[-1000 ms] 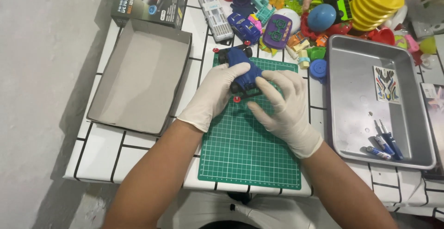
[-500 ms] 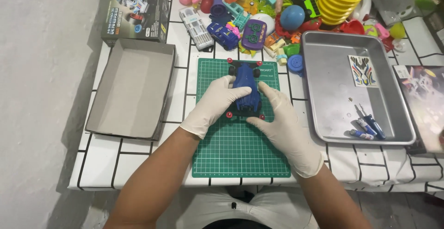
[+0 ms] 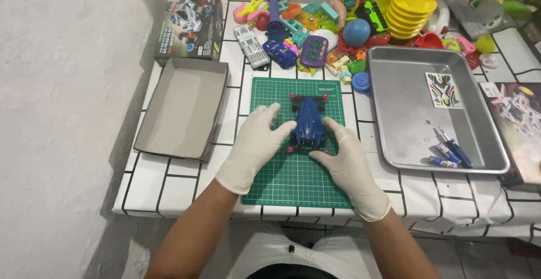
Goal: The person assembles a blue toy car by attaching wheels and a body shell, then places it in a box with a sticker. They then unpack a red toy car kit, lay out the chassis, wheels, and body parts on a cutting mat, and begin assembling the red car.
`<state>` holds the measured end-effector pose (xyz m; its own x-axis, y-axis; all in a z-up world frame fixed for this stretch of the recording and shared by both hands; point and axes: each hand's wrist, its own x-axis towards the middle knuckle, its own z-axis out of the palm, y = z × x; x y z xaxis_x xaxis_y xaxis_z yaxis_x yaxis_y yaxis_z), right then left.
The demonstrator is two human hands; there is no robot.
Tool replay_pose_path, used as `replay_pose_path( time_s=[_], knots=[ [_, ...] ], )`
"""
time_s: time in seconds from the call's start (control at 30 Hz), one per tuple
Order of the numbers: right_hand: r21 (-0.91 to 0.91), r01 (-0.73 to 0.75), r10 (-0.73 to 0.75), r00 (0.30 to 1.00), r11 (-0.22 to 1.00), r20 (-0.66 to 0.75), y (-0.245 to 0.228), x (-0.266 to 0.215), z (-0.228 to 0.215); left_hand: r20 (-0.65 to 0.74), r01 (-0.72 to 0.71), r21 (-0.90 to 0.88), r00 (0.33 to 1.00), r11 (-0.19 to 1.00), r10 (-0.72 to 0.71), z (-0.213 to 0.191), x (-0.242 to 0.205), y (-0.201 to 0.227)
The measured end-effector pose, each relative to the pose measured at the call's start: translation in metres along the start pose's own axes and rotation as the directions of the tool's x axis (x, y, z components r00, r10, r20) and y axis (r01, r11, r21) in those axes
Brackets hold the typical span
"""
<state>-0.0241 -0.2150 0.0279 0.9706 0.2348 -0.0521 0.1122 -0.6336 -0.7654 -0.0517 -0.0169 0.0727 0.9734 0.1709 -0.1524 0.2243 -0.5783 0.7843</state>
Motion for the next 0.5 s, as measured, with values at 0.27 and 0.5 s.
replay_pose_path(
  time_s=[0.27, 0.5],
  knots=[
    [-0.048, 0.026, -0.026, 1.0, 0.999, 0.004, -0.003, -0.008, -0.001, -0.462, 0.224, 0.643, 0.876, 0.732, 0.137, -0.028, 0.004, -0.123],
    [-0.152, 0.151, -0.161, 0.986, 0.977, -0.052, 0.014, -0.008, -0.004, -0.417, 0.118, 0.599, 0.89, 0.792, 0.183, 0.012, 0.02, -0.138]
  ],
)
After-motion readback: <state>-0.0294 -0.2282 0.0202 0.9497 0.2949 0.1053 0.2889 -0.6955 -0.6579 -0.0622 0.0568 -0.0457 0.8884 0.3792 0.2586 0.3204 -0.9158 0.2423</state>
